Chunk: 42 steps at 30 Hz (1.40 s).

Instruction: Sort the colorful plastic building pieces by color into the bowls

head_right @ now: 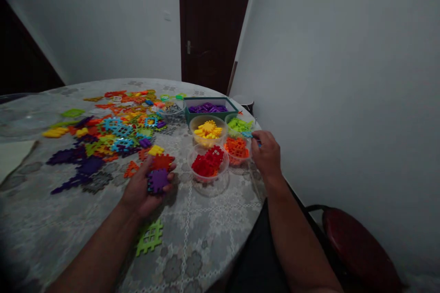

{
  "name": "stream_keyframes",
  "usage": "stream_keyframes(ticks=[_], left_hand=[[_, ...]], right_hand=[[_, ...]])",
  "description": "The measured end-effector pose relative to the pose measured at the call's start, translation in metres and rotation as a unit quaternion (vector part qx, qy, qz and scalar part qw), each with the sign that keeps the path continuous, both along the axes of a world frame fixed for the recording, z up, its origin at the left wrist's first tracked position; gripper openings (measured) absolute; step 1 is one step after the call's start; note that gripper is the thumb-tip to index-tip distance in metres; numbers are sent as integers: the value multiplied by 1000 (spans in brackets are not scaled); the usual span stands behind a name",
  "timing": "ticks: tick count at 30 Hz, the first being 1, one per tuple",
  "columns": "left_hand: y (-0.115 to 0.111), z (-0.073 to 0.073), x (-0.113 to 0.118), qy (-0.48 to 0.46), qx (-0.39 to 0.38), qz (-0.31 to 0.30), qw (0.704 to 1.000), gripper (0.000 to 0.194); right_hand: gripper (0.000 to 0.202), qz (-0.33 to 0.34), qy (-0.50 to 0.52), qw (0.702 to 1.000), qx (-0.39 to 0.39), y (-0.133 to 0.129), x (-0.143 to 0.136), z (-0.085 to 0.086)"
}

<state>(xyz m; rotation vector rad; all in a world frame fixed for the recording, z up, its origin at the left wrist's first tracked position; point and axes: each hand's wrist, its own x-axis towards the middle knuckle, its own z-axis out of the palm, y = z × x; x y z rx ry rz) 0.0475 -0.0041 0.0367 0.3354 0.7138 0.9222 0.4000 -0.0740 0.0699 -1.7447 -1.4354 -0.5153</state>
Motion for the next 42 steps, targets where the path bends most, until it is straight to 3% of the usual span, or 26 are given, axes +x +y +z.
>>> stream_keyframes(ticks=[6, 11, 14, 17, 21, 25, 28, 31, 35, 42], left_hand=[[0, -3, 1, 16, 13, 2, 1000, 33], [3, -6, -1, 12, 20, -3, 1000, 32], [1, -6, -1, 5, 13, -3, 1000, 34], [-1, -5, 0, -6, -3, -9, 1000, 36], [-2, -7, 1, -10, -9, -10, 1000, 41], [-1, -12, 0, -21, 4, -15, 1000, 43], [-1, -15, 1, -30, 8, -20, 999, 45], [-2, -17, 3, -54, 0, -21, 998, 43], [-2, -19, 5, -57, -3, 22, 998, 35], [1, -17, 2, -65, -12, 21, 998, 37]], right_hand=[[31, -157, -21, 986, -53, -1, 73, -9], [34, -255, -41, 956, -141, -7, 84, -20], [35, -262, -57, 956, -123, -13, 77, -21], [32, -200, -80, 975, -52, -14, 56, -15], [24, 5, -65, 997, -40, -12, -12, 3], [22, 230, -26, 968, -99, -12, -103, 14], [25, 339, -11, 929, -147, -8, -156, 8], [35, 368, -18, 908, -199, -1, -191, -1], [46, 331, -57, 900, -279, 7, -213, -4], [20, 303, -55, 901, -306, 9, -219, 1]])
